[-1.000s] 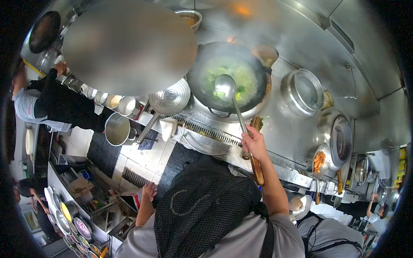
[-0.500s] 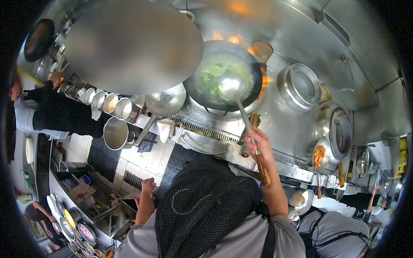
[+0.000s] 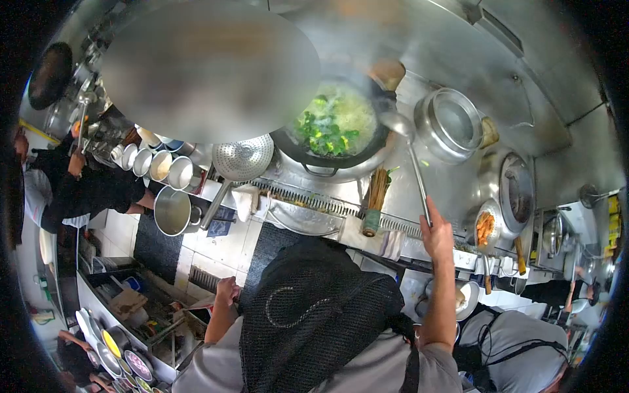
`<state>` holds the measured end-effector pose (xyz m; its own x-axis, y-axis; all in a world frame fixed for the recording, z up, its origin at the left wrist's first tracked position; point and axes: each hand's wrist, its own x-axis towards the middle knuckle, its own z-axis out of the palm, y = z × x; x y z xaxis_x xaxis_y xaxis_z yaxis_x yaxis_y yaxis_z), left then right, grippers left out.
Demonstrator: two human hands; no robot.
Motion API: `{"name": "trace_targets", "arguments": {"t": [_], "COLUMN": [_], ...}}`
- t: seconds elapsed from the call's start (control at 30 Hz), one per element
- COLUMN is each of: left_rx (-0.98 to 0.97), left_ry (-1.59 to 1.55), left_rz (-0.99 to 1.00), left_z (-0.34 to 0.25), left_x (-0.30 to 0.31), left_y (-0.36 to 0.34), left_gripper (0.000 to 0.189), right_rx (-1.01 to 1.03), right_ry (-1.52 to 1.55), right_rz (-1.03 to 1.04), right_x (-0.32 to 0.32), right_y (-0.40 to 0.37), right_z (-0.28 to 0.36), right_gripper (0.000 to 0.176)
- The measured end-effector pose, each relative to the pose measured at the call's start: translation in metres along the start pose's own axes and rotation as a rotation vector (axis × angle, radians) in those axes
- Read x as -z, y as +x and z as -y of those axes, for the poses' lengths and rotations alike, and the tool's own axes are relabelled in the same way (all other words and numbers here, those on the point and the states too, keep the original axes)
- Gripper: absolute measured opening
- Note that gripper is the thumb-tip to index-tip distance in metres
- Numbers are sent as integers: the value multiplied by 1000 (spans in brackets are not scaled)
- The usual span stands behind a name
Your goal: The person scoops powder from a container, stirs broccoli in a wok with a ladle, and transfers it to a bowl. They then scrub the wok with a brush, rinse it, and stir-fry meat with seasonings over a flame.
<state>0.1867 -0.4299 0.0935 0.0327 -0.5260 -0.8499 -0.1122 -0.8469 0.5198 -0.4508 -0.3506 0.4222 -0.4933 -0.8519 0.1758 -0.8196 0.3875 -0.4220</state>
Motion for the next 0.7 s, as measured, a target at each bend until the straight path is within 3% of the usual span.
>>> {"name": "trace_targets", "arguments": {"t": [0.03, 0.1, 0.13, 0.2, 0.3, 0.4, 0.47, 0.7], "left_rx": [-37, -206, -162, -233, -354, -441, -609, -619], "left_ry": [62, 296, -7, 47, 126, 132, 257, 371], "left_rz": [51, 15, 9, -126, -81, -166, -179, -233], "left_z": [-4, -14, -22, -53, -79, -99, -99, -96], "left_x": [1, -3, -10, -33, -45, -67, -69, -76], "left_y": [2, 7, 11, 4, 9, -11, -15, -58], "left_gripper": [16, 18, 17, 18, 28, 27, 31, 33], "right_rx": [123, 136, 121, 94, 73, 56, 34, 35], "right_ry": [-72, -79, -204, -368, -415, -427, -396, -84], "right_rz": [39, 127, 246, 390, 417, 394, 378, 335], "right_x": [8, 20, 26, 19, -18, -70, -90, -150], "right_y": [0, 8, 13, 24, 49, 82, 108, 187], "right_z": [-3, 6, 18, 26, 23, 15, 22, 52], "right_gripper": [50, 54, 55, 57, 58, 59, 59, 58]}}
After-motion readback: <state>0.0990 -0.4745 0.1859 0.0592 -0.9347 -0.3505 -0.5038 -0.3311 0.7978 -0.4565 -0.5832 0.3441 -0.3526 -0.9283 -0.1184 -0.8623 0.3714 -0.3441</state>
